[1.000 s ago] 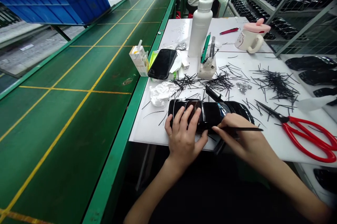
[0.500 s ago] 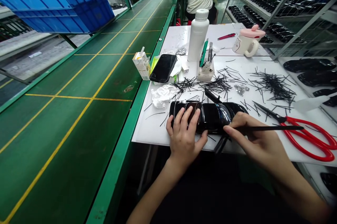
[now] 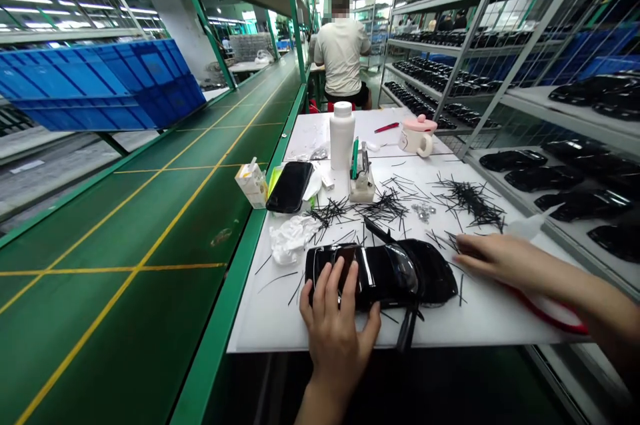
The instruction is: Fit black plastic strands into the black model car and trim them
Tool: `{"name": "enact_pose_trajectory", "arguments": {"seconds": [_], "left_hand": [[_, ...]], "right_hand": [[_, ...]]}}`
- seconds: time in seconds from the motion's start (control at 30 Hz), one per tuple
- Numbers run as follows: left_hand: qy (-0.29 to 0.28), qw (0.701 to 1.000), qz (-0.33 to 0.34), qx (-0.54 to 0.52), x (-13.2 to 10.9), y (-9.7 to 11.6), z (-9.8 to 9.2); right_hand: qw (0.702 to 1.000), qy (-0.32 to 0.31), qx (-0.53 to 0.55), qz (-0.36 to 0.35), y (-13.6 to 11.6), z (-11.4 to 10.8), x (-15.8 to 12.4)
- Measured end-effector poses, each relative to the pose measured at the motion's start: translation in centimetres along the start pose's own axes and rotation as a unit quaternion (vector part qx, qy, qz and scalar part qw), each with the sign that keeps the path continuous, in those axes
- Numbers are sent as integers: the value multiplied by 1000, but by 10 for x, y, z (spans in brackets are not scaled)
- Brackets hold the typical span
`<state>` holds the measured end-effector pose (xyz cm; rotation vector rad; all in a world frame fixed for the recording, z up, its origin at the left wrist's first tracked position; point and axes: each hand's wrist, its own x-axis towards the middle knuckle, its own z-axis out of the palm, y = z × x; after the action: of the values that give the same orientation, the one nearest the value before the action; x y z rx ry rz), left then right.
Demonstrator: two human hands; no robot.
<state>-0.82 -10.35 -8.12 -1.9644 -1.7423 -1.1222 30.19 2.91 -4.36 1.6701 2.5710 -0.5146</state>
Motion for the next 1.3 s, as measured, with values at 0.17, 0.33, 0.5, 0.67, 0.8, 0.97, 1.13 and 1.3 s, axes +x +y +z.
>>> {"name": "enact_pose_trajectory", "arguments": {"seconds": [0.17,0.33,0.5,0.67,0.8,0.97,1.13,1.3], "left_hand": [[17,1000,0,-15,0,-1,1],[41,999,-17,-32,-4,-2,5],[61,996,-30,-58,-7,-2,8],[82,993,-43,-71,-6,-2,11],[72,994,-42,-77,-6,-2,9],[60,995,-27,-75,-5,-2,6],[40,997,-3,-66,-6,-4,5],[20,998,-1,-52,-6,-2,3]], "right_hand": [[984,72,153,-54,-45,-35,65],[953,127,261,-86,-94,-50,146],[931,197,288,-110,-113,-44,183],[910,248,307,-128,-120,-44,185],[860,326,374,-120,-112,-59,178],[788,343,497,-119,-102,-72,152],[740,299,591,-118,-109,-60,94],[715,263,643,-77,-125,-35,27]]}}
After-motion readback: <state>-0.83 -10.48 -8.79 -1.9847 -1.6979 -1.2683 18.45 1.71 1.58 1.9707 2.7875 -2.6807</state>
